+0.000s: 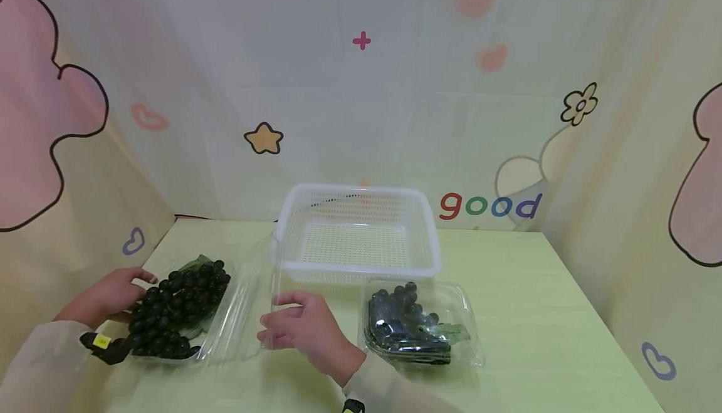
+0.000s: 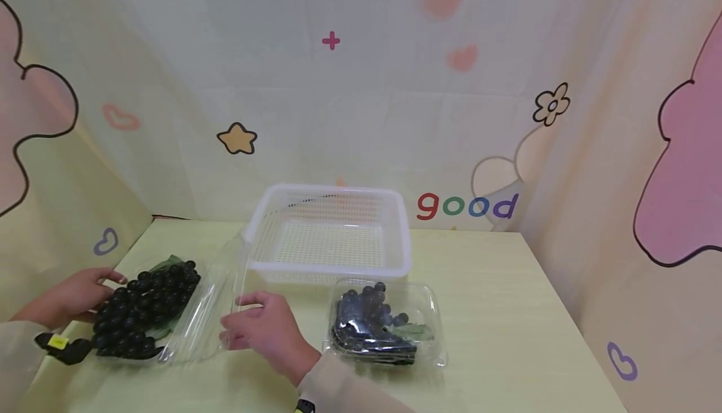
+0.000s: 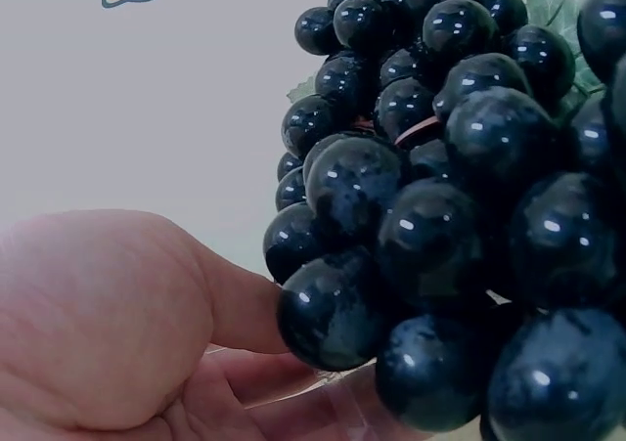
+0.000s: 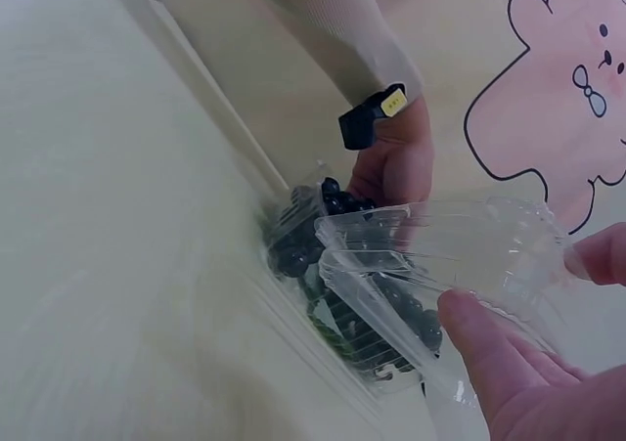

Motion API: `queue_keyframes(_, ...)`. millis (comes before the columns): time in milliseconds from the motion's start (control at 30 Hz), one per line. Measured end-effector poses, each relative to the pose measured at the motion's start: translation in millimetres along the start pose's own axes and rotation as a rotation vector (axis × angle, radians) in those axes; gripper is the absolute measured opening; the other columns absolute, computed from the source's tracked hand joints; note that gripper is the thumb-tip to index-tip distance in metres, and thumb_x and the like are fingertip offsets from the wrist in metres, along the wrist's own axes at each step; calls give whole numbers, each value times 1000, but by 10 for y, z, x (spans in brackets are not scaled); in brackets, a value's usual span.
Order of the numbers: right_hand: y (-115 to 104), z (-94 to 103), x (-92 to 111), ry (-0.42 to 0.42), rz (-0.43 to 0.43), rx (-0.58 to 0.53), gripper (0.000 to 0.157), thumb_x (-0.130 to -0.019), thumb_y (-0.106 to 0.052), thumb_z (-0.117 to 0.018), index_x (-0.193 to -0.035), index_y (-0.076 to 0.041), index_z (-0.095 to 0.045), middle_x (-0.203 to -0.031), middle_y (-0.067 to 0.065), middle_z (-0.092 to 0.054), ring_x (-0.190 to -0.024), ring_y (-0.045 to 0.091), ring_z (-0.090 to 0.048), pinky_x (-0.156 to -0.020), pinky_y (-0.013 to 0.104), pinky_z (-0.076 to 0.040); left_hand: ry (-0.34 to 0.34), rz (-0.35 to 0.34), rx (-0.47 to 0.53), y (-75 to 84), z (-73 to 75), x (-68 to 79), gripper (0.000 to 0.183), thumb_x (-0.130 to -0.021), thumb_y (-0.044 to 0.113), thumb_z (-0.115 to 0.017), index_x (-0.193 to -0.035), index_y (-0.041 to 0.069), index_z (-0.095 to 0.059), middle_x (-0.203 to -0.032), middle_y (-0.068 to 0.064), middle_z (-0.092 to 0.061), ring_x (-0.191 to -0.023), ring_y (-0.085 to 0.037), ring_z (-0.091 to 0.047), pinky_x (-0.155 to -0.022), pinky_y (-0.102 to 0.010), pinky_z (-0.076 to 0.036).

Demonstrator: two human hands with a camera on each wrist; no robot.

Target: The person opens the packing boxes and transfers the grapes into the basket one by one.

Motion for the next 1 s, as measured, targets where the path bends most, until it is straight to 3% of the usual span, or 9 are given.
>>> queue_keyframes(400, 237, -37, 149, -5, -11, -83, 39, -86, -2, -73, -123, 3, -60, -107, 23, -76, -86, 26, -78, -77, 39, -64, -6, 25, 21, -29, 13, 81, 46, -94, -5, -38, -138, -19, -34, -97, -15, -59, -78, -20, -61, -69, -40, -60)
queue_keyframes(700, 429, -14, 283, 21, -75, -127, 37, -89, 0, -70, -123, 4, -59, -113, 27, -74, -90, 29, -78, -78, 37, -64, -10, 15, 17, -36, 19, 103, 44, -93, -5, -40, -135, -17, -38, -100, -17, -54, -76, -20, -59, -67, -39, -58)
queue_keyframes(1000, 591, 26, 325, 53, -69, -121, 34, -89, 4, -69, -121, 6, -60, -114, 30, -72, -93, 34, -78, -76, 36, -64, -29, 13, 49, -37, 14, 109, 44, -93, -4, -39, -136, -16, -37, -94, -11, -55, -75, -19, -59, -66, -38, -57)
Point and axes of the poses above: each hand's wrist, its own x-axis away from the middle knuckle, its own z-axis out of the back of the hand, y = z × x, the point moved 5 cm from there along -x, towards the middle knuckle
